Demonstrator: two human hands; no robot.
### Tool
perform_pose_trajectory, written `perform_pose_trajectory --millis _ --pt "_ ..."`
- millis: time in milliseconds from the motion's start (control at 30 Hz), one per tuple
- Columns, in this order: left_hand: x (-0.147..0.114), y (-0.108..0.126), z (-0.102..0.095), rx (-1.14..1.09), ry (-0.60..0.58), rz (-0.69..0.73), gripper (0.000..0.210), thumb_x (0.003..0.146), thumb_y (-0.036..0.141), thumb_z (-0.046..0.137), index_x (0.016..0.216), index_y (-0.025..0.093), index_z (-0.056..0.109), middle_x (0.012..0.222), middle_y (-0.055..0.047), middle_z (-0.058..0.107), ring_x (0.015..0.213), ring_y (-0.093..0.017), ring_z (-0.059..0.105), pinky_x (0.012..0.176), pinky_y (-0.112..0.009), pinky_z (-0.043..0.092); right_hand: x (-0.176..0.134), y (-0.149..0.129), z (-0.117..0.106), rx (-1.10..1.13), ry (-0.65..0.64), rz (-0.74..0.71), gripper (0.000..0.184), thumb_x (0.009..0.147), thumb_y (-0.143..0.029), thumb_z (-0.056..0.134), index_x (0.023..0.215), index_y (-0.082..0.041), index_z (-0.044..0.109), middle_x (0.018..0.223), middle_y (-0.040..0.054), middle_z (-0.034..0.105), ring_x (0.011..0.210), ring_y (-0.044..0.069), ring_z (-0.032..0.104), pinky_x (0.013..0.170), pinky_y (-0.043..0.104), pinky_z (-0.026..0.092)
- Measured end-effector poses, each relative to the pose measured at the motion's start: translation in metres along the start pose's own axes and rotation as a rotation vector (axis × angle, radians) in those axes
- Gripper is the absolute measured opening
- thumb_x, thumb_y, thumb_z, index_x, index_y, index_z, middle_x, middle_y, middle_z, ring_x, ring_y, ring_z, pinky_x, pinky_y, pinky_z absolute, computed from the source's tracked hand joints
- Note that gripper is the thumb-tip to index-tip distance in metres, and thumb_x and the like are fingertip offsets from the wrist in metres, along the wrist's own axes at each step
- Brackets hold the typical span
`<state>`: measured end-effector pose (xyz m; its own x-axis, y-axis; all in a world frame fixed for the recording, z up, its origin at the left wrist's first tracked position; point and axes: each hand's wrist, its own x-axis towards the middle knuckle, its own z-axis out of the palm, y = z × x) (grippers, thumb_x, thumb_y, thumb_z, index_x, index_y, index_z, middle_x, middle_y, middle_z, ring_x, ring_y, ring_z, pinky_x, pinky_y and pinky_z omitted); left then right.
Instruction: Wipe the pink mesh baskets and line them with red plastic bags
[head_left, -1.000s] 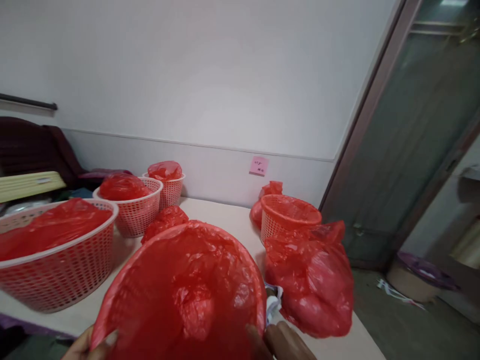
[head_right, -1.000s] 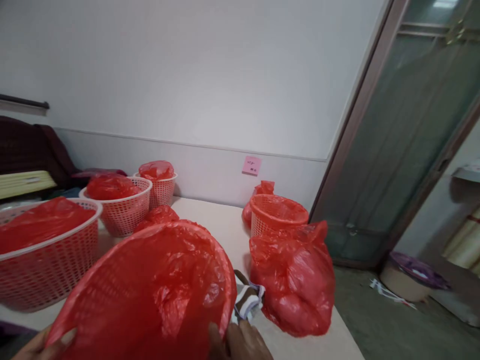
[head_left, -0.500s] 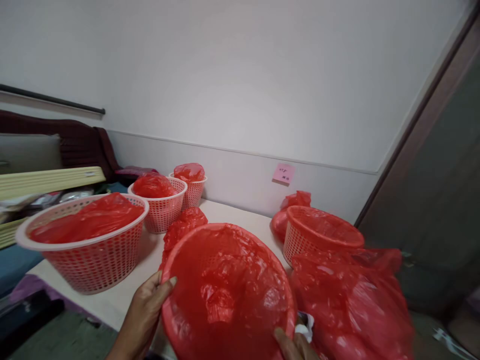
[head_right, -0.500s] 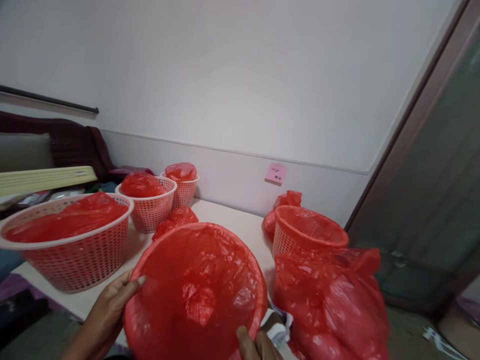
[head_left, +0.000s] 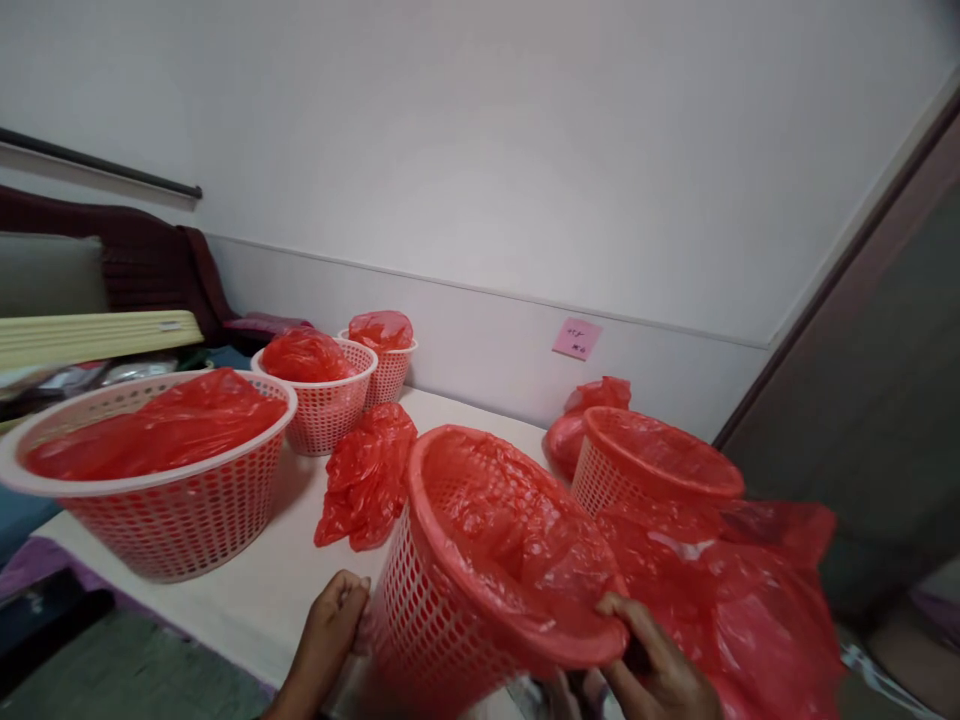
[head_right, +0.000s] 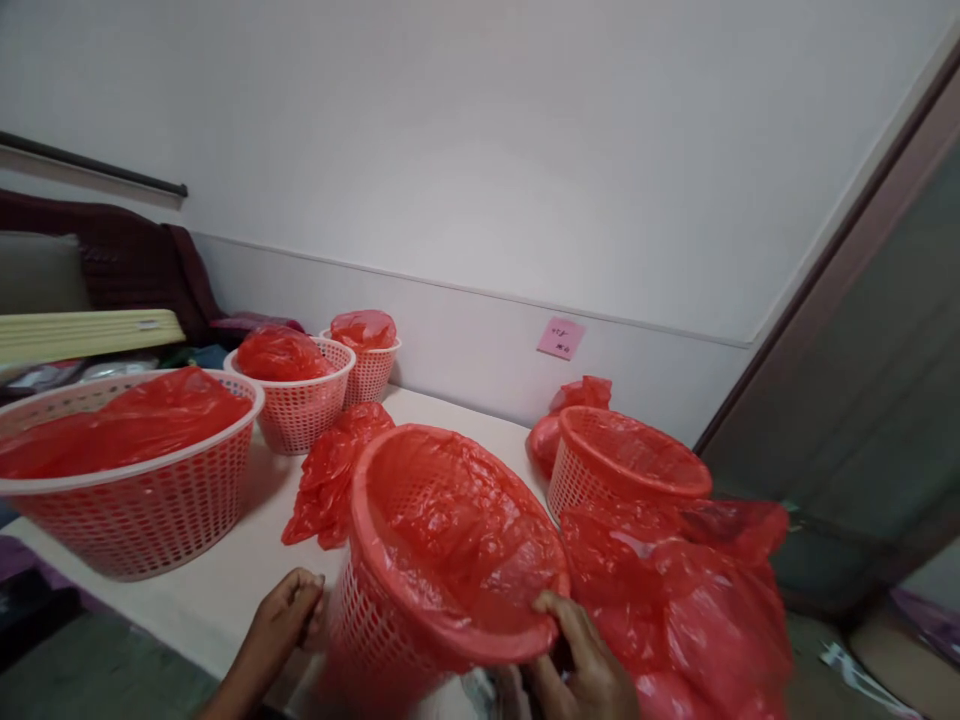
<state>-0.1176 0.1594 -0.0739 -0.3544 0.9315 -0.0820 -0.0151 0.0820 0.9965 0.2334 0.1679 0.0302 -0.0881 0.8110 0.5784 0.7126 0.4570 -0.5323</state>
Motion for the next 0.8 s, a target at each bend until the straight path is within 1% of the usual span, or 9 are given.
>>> perform_pose_trajectory --millis 67,167,267,367,467,600,700,800 --pt "0.012 -0.021 0.003 0.099 -0.019 0.030 0.042 0.080 0.063 0.045 0.064 0.025 0.037 0.049 0.008 0.039 0.044 -0.012 0.039 0.045 -0.026 0.032 0.008 -0.004 0.005 0.025 0.024 0.091 0.029 0.079 -0.045 0.061 0.095 -0.022 0.069 0.091 0.0059 0.075 0.078 0.022 0.072 0.067 0.026 0.057" --pt "0.030 -0.041 0.007 0.273 -0.043 0.100 0.037 0.084 0.057 0.043 0.066 0.025 0.037 0.055 0.006 0.043 0.052 -0.014 0.043 0.053 -0.027 0.034 0.031 -0.011 0.011 0.019 0.095 0.143 0.029 0.077 -0.044 0.060 0.092 -0.021 0.069 0.091 0.0058 0.074 0.080 0.023 0.070 0.071 0.029 0.055" --pt "0.048 -0.053 0.009 0.445 -0.052 0.177 0.032 0.085 0.050 0.044 0.068 0.024 0.038 0.060 0.005 0.046 0.060 -0.015 0.046 0.061 -0.027 0.032 0.065 -0.014 0.016 -0.010 0.178 0.131 0.027 0.076 -0.042 0.056 0.090 -0.021 0.068 0.087 0.0047 0.072 0.075 0.022 0.067 0.070 0.030 0.052" --pt "0.060 -0.059 0.013 0.595 -0.059 0.213 0.028 0.088 0.045 0.040 0.069 0.024 0.037 0.061 0.005 0.046 0.059 -0.015 0.045 0.062 -0.028 0.029 0.101 -0.010 0.021 -0.020 0.240 0.130 0.028 0.075 -0.041 0.054 0.090 -0.021 0.066 0.083 0.0037 0.070 0.071 0.020 0.064 0.069 0.030 0.048" --pt "0.066 -0.060 0.016 0.717 -0.058 0.216 0.026 0.089 0.042 0.038 0.069 0.024 0.036 0.060 0.005 0.047 0.058 -0.015 0.045 0.062 -0.028 0.026 0.134 0.003 0.032 -0.046 0.296 0.124 0.030 0.075 -0.042 0.055 0.094 -0.021 0.065 0.085 0.0040 0.069 0.073 0.021 0.062 0.071 0.031 0.046" --pt "0.067 -0.058 0.019 0.824 -0.060 0.191 0.024 0.088 0.039 0.038 0.070 0.024 0.036 0.061 0.004 0.050 0.058 -0.016 0.047 0.060 -0.028 0.025 0.170 0.031 0.058 -0.116 0.363 0.074 0.031 0.075 -0.042 0.051 0.092 -0.019 0.065 0.083 0.0066 0.066 0.075 0.023 0.060 0.073 0.035 0.044" --pt "0.066 -0.057 0.020 0.862 -0.063 0.176 0.024 0.090 0.038 0.035 0.070 0.025 0.035 0.063 0.003 0.052 0.059 -0.016 0.049 0.059 -0.028 0.025 0.185 0.055 0.083 -0.164 0.340 0.061 0.033 0.074 -0.038 0.046 0.092 -0.017 0.064 0.084 0.0097 0.065 0.076 0.024 0.058 0.074 0.037 0.043" --pt "0.066 -0.057 0.019 0.885 -0.065 0.168 0.024 0.090 0.039 0.033 0.071 0.025 0.035 0.063 0.003 0.052 0.060 -0.016 0.049 0.060 -0.028 0.026 0.188 0.073 0.104 -0.174 0.277 0.092 0.034 0.072 -0.036 0.044 0.091 -0.015 0.063 0.083 0.0113 0.064 0.075 0.024 0.056 0.073 0.037 0.042"
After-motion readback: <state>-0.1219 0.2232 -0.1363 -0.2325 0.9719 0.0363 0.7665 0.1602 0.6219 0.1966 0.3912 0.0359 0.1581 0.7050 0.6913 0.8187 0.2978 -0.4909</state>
